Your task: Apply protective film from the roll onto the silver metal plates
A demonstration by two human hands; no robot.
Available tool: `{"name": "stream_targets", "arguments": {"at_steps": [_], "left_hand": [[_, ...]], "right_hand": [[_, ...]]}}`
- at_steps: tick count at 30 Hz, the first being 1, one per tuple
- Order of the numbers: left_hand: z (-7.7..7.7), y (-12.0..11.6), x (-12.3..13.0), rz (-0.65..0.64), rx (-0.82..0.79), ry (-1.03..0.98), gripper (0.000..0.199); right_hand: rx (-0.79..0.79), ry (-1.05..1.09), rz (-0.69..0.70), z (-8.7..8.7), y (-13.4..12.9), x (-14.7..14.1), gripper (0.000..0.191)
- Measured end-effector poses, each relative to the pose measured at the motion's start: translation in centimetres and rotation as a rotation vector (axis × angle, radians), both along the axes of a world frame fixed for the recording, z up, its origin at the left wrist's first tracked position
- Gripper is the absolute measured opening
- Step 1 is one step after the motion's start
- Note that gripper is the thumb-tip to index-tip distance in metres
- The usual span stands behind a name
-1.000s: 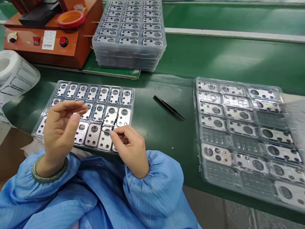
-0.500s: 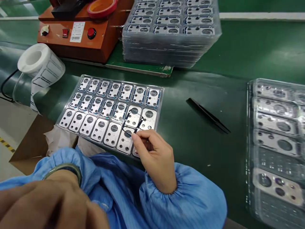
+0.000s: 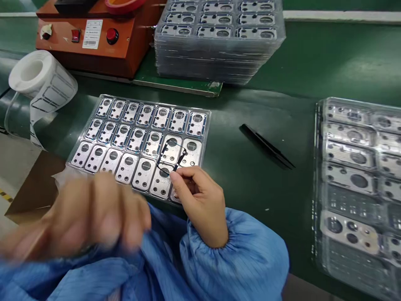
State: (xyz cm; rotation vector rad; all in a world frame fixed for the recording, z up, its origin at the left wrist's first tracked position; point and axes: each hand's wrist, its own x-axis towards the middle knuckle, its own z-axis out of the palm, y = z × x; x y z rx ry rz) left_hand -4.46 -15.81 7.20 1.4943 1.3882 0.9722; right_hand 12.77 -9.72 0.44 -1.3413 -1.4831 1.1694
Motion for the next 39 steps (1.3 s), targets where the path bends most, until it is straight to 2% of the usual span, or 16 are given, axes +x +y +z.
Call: {"name": "stream_targets", "arguments": {"at_steps": [2, 4, 6, 8, 16, 23, 34, 39], "left_hand": [[-1.3, 2.9, -0.5, 0.042, 0.047, -0.061, 0.024], [-2.8, 4.7, -1.1, 0.137, 0.024, -0.008, 0.02], [-4.1, 5.8, -1.5, 0.098, -0.035, 0.089, 0.019], [-4.7, 6.2, -1.5, 0.045, -0.078, 0.127, 0.019], [-4.4, 6.9, -0.9, -0.001, -0.156, 0.017, 0.02], [-4.2, 6.8, -0.9, -0.025, -0.174, -0.028, 0.012], [-4.3, 6.7, -0.8, -0.036, -0.113, 0.018, 0.011], [-3.9, 7.3, -0.6, 0.035, -0.089, 0.116, 0.011]], "right_hand": [[0.012, 0.014, 0.008, -0.1, 0.1, 0.1, 0.015], [0.017, 0.031, 0.012, -0.3, 0.1, 0.2, 0.016], [0.019, 0.041, 0.016, -0.5, 0.0, 0.3, 0.016], [0.021, 0.055, 0.017, -0.6, 0.0, 0.4, 0.016], [-0.027, 0.066, 0.042, -0.2, 0.0, 0.2, 0.017], [0.009, 0.062, 0.072, -0.4, 0.0, 0.3, 0.015], [-0.043, 0.039, 0.06, -0.1, 0.0, 0.3, 0.019], [-0.138, 0.072, 0.079, 0.9, 0.5, 0.5, 0.023]]}}
